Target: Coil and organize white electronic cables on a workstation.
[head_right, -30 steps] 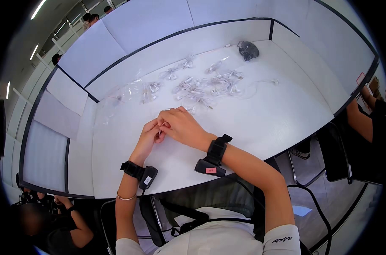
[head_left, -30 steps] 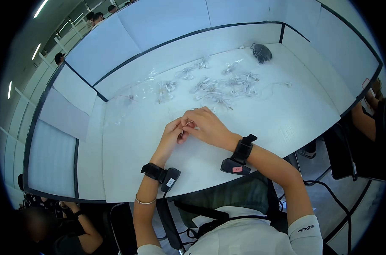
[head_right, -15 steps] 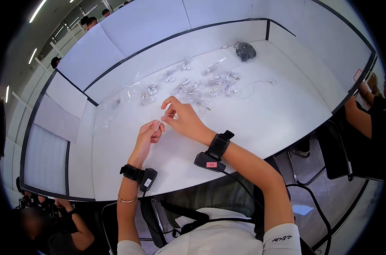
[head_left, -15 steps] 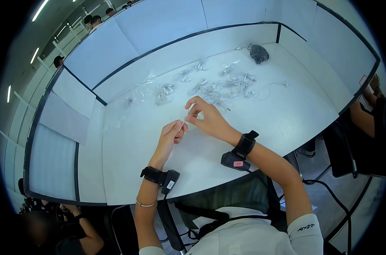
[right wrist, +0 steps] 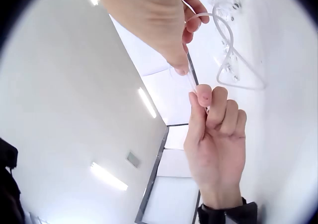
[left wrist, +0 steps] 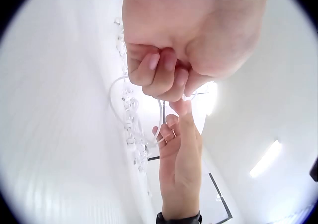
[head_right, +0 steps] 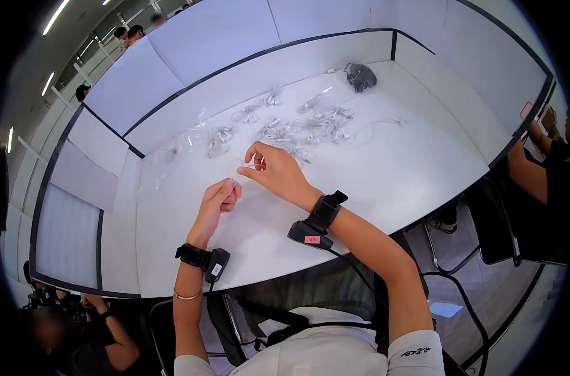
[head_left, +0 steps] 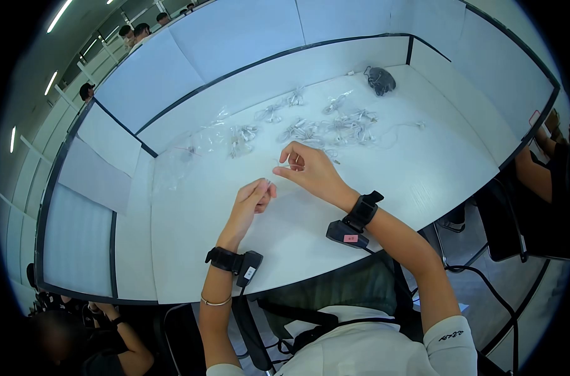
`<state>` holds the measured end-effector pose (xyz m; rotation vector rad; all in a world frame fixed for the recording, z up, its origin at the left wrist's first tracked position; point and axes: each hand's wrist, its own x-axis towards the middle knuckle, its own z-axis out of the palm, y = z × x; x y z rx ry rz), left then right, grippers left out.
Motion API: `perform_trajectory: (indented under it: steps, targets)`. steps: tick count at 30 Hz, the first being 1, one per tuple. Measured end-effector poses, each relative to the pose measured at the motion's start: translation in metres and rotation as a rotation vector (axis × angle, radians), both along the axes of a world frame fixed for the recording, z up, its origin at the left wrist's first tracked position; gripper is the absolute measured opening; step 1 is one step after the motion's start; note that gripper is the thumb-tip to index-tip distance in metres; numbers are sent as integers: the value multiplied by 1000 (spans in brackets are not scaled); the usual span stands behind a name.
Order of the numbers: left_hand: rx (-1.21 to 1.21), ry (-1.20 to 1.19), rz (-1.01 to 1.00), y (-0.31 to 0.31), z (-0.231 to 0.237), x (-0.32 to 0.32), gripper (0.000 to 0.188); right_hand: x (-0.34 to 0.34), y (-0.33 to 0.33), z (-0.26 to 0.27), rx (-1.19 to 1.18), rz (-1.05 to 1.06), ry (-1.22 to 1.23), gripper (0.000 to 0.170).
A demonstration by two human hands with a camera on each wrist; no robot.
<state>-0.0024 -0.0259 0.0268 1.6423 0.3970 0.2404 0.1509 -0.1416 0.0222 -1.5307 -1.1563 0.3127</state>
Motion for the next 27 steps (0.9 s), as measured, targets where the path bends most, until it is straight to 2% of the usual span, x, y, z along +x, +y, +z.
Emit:
perform_trajectory:
  steps: [3, 9, 14, 15, 18, 21, 23, 26, 27]
  targets:
    - [10, -56, 89, 5, -5, 0, 34, 2, 2, -5, 34, -12, -124, 23]
    - [-87, -354, 364, 18, -2, -3, 30, 6, 1, -15, -120, 159, -111, 21]
    - [-82, -511, 510, 26, -6, -6, 32, 2, -3, -8, -226, 95, -250, 23]
    - [-82, -536, 586, 28, -6, -6, 32, 2, -5, -7, -279, 106, -299, 23]
    - [-73, -584, 781, 37, -7, -13, 30, 5, -5, -6, -213, 43, -421, 27]
    - [-95, -632, 906, 56, -17, -20, 29, 20, -12, 14, -147, -102, -214, 32]
    - [-123, -633, 954, 71, -27, -23, 28, 44, -2, -8, 258, -155, 53, 29]
    - [-159, -591, 972, 77, -32, -23, 27, 70, -10, -6, 232, -253, 164, 25]
    - [-170, -569, 966, 78, -32, -22, 27, 70, -13, -4, 144, -290, 91, 24]
